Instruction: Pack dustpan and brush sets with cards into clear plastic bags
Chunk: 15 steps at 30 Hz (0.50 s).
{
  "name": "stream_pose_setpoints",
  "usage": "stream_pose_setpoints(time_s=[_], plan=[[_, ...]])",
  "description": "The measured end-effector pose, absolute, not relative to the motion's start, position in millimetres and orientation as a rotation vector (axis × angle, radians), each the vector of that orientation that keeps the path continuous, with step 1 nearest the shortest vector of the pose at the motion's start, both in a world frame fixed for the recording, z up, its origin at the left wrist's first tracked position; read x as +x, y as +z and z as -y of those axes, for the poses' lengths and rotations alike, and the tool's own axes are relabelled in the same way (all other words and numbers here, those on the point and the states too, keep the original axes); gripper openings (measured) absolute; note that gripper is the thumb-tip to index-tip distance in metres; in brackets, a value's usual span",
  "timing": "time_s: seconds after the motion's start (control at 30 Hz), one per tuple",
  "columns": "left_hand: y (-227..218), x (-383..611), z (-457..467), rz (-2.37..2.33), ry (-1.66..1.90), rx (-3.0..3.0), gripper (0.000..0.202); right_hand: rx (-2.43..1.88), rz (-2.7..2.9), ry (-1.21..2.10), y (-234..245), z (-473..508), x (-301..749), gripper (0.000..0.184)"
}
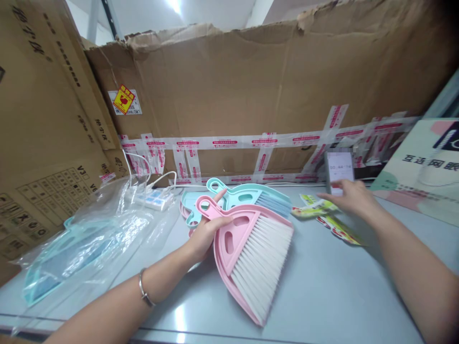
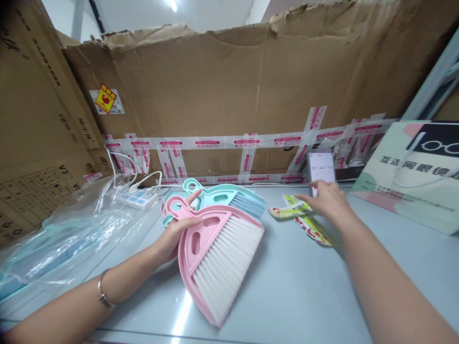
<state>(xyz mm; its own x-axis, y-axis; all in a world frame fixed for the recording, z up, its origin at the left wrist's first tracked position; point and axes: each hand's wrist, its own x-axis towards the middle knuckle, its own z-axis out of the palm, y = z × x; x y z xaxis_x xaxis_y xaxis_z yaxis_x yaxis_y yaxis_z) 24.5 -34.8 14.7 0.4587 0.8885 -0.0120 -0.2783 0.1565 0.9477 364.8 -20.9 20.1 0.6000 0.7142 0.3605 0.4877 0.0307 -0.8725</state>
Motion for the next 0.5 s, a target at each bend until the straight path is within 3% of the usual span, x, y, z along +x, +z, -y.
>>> stream_pose_setpoints(time_s=[0.1,0.17,0.3,0.4,0.5], plan=[[14.6,25.5,36.8,-0.667,0.954,1.064,0.079,-1.532,1.124,0.104,24.7,23.4,322.2,0.025],[16.4,26.6,37.8,-0.643,1.015,1.031,0.079,-1.394,1.179,0.163,26.5,25.1,292.1,0.031],[22.0,27.8,38.0,-0.639,1.234,0.983,0.081,-1.113,0.98,0.776,22.6,32.6,253.8,0.054],[24.1,27.6,37.1,-0.658,1.371,1.011,0.082,-0.975,1.026,1.352,19.0,44.8,234.7,0.048],[23.5,27.5,35.5,-0.687,1.37,1.119,0.084,-0.975,1.012,1.484,19.4,55.0,213.7,0.042]])
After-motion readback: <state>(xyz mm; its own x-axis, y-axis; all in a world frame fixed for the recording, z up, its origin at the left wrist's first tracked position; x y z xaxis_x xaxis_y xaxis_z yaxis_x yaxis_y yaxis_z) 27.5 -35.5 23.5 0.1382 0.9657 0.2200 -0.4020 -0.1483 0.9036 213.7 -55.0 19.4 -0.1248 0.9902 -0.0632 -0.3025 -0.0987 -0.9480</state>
